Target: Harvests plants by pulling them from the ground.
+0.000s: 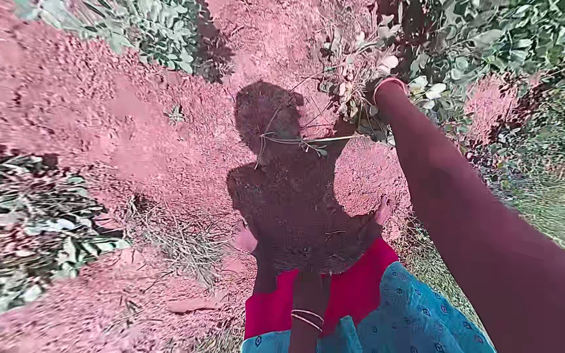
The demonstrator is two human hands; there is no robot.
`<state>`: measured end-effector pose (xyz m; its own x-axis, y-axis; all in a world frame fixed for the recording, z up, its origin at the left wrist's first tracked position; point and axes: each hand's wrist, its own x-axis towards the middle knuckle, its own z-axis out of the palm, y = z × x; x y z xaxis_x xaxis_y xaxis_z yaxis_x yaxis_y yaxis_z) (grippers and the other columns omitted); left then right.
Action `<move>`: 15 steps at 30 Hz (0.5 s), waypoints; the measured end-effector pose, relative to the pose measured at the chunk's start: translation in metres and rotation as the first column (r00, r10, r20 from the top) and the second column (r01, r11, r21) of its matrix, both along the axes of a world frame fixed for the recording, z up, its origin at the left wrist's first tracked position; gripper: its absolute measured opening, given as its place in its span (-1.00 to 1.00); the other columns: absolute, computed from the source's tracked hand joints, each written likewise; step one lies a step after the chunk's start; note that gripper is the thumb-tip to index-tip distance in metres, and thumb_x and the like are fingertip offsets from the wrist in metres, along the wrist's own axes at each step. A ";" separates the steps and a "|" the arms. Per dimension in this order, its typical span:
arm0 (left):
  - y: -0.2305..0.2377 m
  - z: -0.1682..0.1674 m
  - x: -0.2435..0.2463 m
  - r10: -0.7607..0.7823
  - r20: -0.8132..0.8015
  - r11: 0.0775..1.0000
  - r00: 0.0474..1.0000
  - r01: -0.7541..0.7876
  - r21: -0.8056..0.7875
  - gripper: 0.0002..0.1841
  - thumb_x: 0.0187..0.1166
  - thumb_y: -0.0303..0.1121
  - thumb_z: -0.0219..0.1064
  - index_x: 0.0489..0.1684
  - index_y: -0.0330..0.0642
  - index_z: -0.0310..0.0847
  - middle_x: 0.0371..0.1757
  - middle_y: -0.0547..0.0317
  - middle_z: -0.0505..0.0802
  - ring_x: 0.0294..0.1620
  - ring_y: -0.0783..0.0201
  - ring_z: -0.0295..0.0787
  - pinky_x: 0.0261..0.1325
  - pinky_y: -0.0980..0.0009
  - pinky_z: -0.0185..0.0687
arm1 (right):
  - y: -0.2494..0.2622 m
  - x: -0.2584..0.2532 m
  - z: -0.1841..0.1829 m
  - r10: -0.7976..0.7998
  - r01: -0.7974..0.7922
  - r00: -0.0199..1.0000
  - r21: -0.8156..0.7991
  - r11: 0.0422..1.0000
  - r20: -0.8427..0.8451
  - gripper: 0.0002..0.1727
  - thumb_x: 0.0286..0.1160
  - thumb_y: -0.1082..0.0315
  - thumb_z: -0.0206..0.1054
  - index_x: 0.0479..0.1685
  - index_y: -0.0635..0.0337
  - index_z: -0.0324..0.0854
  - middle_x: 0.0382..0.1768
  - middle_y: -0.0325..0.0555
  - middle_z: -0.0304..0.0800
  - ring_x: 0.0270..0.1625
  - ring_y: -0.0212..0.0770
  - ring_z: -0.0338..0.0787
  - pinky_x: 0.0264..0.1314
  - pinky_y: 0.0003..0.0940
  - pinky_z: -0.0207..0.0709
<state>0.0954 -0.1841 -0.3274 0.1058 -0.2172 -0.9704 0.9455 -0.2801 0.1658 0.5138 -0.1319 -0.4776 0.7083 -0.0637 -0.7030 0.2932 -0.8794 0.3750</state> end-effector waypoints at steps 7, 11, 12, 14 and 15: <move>0.004 0.003 0.004 -0.018 0.027 0.999 0.999 0.017 0.032 -0.41 0.83 -0.10 0.09 0.79 -0.14 0.26 0.67 -0.19 0.52 0.67 -0.19 0.44 0.65 -0.13 0.31 | -0.082 -0.164 0.068 -0.110 0.102 0.955 -0.042 0.994 -0.276 -0.50 0.63 0.04 0.32 0.31 0.27 0.70 0.33 0.33 0.73 0.44 0.31 0.69 0.37 0.39 0.50; 0.009 0.000 0.009 -0.095 -0.027 0.995 0.995 0.095 -0.020 -0.42 0.84 -0.11 0.07 0.79 -0.13 0.25 0.66 -0.24 0.52 0.63 -0.23 0.49 0.60 -0.17 0.40 | -0.127 -0.215 0.089 -0.398 0.336 0.830 -0.219 0.916 -0.391 -0.45 0.83 0.18 0.12 0.67 0.30 0.41 0.64 0.26 0.50 0.71 0.17 0.47 0.72 0.11 0.30; 0.011 -0.002 0.009 -0.098 -0.039 0.995 0.994 0.098 -0.005 -0.46 0.84 -0.14 0.07 0.75 -0.16 0.31 0.63 -0.25 0.56 0.62 -0.22 0.50 0.61 -0.16 0.39 | -0.138 -0.223 0.082 -0.437 0.375 0.823 -0.230 0.898 -0.364 -0.46 0.81 0.19 0.13 0.67 0.24 0.43 0.63 0.23 0.53 0.69 0.16 0.51 0.69 0.13 0.35; 0.009 0.001 0.006 -0.010 -0.019 0.998 1.000 0.011 0.060 -0.52 0.83 -0.18 0.12 0.60 -0.27 0.49 0.54 -0.28 0.63 0.62 -0.19 0.51 0.67 -0.10 0.33 | -0.164 -0.249 0.066 -0.480 0.400 0.781 -0.271 0.876 -0.400 -0.42 0.77 0.13 0.19 0.67 0.26 0.44 0.64 0.26 0.50 0.70 0.20 0.48 0.70 0.21 0.30; 0.007 0.001 0.007 0.101 0.013 0.991 0.995 -0.102 0.084 -0.52 0.80 -0.18 0.18 0.53 -0.34 0.53 0.49 -0.32 0.67 0.59 -0.19 0.55 0.67 -0.08 0.33 | -0.166 -0.255 0.066 -0.480 0.385 0.765 -0.292 0.875 -0.430 -0.41 0.77 0.14 0.20 0.67 0.30 0.41 0.64 0.30 0.48 0.69 0.23 0.48 0.68 0.21 0.32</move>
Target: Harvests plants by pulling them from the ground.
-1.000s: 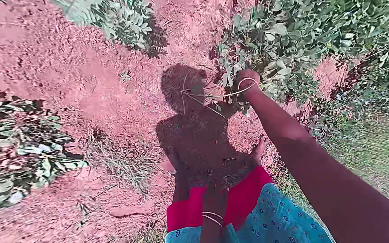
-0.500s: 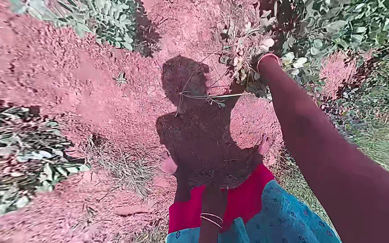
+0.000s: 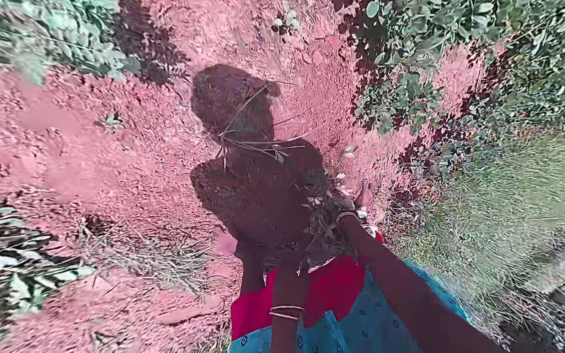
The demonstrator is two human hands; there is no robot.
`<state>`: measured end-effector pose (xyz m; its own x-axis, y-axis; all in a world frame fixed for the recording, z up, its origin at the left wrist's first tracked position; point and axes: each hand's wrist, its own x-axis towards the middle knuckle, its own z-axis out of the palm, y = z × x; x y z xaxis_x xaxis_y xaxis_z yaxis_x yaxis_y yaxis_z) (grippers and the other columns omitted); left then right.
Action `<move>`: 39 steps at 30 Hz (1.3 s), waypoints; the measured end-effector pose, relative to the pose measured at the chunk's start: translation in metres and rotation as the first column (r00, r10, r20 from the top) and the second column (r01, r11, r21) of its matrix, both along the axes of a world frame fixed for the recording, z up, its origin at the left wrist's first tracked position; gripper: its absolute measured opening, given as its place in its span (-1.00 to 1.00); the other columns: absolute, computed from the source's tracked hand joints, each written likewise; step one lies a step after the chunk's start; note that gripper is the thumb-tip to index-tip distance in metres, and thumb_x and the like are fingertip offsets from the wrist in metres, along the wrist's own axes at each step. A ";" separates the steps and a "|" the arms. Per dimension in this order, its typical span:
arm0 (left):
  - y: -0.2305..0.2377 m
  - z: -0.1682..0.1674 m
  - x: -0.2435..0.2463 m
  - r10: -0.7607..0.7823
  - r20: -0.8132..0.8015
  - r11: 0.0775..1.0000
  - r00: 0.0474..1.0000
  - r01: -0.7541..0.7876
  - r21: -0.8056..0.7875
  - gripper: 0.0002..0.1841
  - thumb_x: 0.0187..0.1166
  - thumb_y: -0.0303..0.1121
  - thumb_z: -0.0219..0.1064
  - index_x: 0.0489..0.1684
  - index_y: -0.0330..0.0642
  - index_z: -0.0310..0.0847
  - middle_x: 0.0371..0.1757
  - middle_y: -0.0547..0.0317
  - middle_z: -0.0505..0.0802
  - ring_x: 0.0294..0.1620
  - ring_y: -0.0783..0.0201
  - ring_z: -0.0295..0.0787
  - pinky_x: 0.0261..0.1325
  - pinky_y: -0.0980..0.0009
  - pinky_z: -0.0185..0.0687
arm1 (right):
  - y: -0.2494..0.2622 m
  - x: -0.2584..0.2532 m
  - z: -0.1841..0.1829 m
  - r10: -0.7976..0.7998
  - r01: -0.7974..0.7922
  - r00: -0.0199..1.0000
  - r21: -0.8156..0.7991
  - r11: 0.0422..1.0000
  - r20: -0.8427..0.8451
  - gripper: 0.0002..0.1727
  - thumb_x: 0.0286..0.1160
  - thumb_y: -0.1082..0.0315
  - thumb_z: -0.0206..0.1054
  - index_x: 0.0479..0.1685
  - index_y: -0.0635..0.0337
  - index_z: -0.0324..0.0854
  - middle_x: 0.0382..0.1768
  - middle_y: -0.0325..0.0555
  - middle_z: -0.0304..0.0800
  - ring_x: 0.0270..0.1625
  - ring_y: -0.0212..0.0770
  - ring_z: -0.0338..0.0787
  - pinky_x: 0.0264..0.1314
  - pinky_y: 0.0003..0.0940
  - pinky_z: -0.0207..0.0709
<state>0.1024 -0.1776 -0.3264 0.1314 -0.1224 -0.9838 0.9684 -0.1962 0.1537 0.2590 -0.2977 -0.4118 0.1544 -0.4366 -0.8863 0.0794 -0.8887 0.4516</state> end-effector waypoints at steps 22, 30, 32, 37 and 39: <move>-0.063 -0.006 0.032 0.257 -0.064 0.821 0.964 -0.183 0.541 -0.53 0.53 -0.41 0.47 0.33 -0.56 0.58 0.34 -0.37 0.74 0.47 -0.11 0.62 0.59 0.05 0.38 | 0.011 0.235 -0.038 0.222 -0.300 0.909 0.184 0.936 0.354 -0.61 0.73 0.21 0.20 0.30 0.27 0.72 0.40 0.28 0.72 0.49 0.30 0.68 0.34 0.40 0.53; -0.076 -0.027 0.014 0.309 -0.002 0.779 0.951 -0.253 0.574 -0.43 0.34 -0.40 0.62 0.28 -0.58 0.60 0.27 -0.37 0.77 0.40 -0.09 0.67 0.54 0.01 0.43 | -0.068 0.282 -0.048 0.208 -0.357 0.832 0.209 0.911 0.513 -0.38 0.75 0.36 0.11 0.79 0.33 0.23 0.53 0.48 0.54 0.49 0.48 0.64 0.40 0.42 0.51; -0.079 -0.029 0.015 0.361 0.034 0.763 0.932 -0.316 0.564 -0.43 0.34 -0.48 0.60 0.33 -0.58 0.54 0.31 -0.34 0.75 0.40 -0.01 0.67 0.55 0.09 0.45 | -0.104 0.337 -0.077 0.171 -0.260 0.798 0.075 0.963 0.578 -0.16 0.65 0.34 0.25 0.92 0.25 -0.06 0.73 0.43 0.29 0.66 0.42 0.47 0.56 0.31 0.43; -0.077 -0.019 0.032 0.334 0.000 0.797 0.942 -0.283 0.533 -0.40 0.42 -0.51 0.55 0.46 -0.52 0.47 0.41 -0.34 0.69 0.52 -0.02 0.57 0.64 0.05 0.35 | -0.113 0.300 -0.065 0.195 -0.241 0.923 0.103 0.965 0.333 -0.48 0.61 0.10 0.35 0.33 0.39 0.67 0.44 0.38 0.65 0.56 0.34 0.58 0.47 0.44 0.42; -0.077 -0.022 0.045 0.255 -0.046 0.829 0.966 -0.194 0.525 -0.43 0.55 -0.41 0.48 0.49 -0.52 0.46 0.44 -0.39 0.67 0.55 -0.11 0.56 0.64 -0.03 0.32 | -0.094 0.239 -0.033 0.118 -0.171 0.972 0.264 0.949 0.206 -0.54 0.71 0.19 0.25 0.42 0.34 0.61 0.38 0.34 0.70 0.50 0.31 0.65 0.42 0.40 0.49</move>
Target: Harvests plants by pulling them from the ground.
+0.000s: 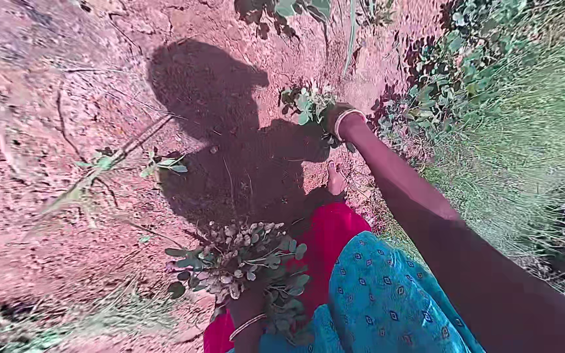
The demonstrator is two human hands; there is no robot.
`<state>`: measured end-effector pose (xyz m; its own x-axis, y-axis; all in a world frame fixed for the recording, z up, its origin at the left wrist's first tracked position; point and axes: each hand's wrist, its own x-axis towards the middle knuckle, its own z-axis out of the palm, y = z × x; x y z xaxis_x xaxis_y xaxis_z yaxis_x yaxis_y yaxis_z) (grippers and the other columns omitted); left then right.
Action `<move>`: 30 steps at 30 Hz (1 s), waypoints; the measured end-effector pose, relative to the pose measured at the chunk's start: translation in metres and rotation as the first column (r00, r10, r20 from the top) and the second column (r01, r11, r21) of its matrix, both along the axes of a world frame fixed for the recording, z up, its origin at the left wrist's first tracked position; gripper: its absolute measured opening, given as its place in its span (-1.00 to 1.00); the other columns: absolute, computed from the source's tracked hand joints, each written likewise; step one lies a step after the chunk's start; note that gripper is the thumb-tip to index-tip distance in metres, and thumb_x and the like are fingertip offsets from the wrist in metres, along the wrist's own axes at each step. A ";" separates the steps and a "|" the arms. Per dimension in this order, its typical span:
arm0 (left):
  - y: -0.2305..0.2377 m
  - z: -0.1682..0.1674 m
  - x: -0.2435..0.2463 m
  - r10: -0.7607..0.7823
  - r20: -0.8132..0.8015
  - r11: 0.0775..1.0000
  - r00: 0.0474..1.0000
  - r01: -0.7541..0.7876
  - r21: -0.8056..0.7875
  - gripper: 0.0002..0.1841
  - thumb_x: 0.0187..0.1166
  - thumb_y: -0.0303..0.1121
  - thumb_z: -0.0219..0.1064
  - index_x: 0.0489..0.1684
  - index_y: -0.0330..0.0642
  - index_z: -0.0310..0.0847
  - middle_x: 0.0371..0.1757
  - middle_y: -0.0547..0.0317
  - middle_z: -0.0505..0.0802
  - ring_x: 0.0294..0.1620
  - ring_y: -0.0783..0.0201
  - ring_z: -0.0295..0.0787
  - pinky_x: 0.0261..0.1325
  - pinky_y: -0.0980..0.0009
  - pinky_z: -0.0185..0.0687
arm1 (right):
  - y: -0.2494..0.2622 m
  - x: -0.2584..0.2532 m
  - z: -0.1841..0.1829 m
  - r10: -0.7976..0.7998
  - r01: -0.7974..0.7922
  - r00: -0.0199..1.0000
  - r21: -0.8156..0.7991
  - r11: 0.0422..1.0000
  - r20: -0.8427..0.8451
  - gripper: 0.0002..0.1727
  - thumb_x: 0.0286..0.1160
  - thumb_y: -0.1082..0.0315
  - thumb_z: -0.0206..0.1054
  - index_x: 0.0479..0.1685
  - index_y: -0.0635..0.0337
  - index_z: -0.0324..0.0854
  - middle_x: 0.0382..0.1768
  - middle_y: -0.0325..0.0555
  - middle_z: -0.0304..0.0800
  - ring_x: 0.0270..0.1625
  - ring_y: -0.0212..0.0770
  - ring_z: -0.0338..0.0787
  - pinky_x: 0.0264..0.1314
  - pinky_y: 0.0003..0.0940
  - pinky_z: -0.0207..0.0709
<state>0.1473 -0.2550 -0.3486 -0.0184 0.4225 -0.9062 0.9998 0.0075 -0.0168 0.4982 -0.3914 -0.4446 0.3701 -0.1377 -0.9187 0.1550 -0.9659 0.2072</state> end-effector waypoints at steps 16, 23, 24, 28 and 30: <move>-0.030 0.010 0.007 -0.020 -0.104 1.000 0.994 0.022 0.015 -0.50 0.58 -0.44 0.38 0.43 -0.56 0.42 0.20 -0.27 0.71 0.13 0.19 0.65 0.29 0.18 0.54 | -0.223 0.013 -0.048 -0.361 0.392 0.892 -0.067 0.918 0.272 -0.41 0.63 0.18 0.36 0.47 0.48 0.51 0.47 0.40 0.60 0.55 0.27 0.60 0.57 0.25 0.42; -0.069 0.034 -0.025 -0.130 -0.059 0.991 0.990 0.130 -0.002 -0.51 0.64 -0.47 0.34 0.47 -0.61 0.41 0.38 -0.45 0.67 0.40 -0.07 0.61 0.52 0.04 0.43 | -0.134 -0.125 0.019 -0.559 0.554 0.829 0.190 0.811 -0.027 -0.58 0.69 0.44 0.24 0.49 0.31 0.58 0.45 0.34 0.66 0.47 0.32 0.68 0.43 0.32 0.54; -0.071 0.041 -0.023 -0.141 -0.071 0.990 0.987 0.140 -0.023 -0.51 0.62 -0.49 0.34 0.46 -0.61 0.41 0.38 -0.45 0.66 0.39 -0.07 0.60 0.51 0.04 0.42 | -0.152 -0.126 0.013 -0.591 0.587 0.807 0.102 0.803 0.006 -0.51 0.70 0.43 0.23 0.60 0.29 0.48 0.54 0.36 0.56 0.49 0.33 0.66 0.42 0.31 0.54; -0.064 0.057 -0.009 -0.314 -0.136 0.946 0.940 0.298 -0.126 -0.47 0.60 -0.48 0.35 0.49 -0.65 0.38 0.43 -0.55 0.60 0.47 -0.20 0.53 0.56 -0.05 0.34 | -0.275 -0.137 -0.014 -0.595 0.645 0.760 -0.194 0.739 0.261 -0.37 0.62 0.41 0.32 0.70 0.37 0.34 0.63 0.45 0.42 0.61 0.44 0.52 0.55 0.36 0.44; -0.061 0.050 -0.011 -0.338 -0.137 0.939 0.931 0.324 -0.114 -0.46 0.61 -0.50 0.32 0.51 -0.67 0.34 0.43 -0.55 0.60 0.47 -0.19 0.53 0.56 -0.03 0.34 | -0.333 -0.148 -0.032 -0.582 0.700 0.706 -0.275 0.659 0.404 -0.25 0.65 0.37 0.27 0.86 0.21 0.13 0.63 0.40 0.44 0.61 0.37 0.55 0.53 0.25 0.50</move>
<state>0.1364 -0.3162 -0.2989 -0.0316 0.3471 -0.9373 0.9306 -0.3319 -0.1542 0.3504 -0.7240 -0.4766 0.2626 -0.7437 -0.6147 -0.5888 -0.6282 0.5086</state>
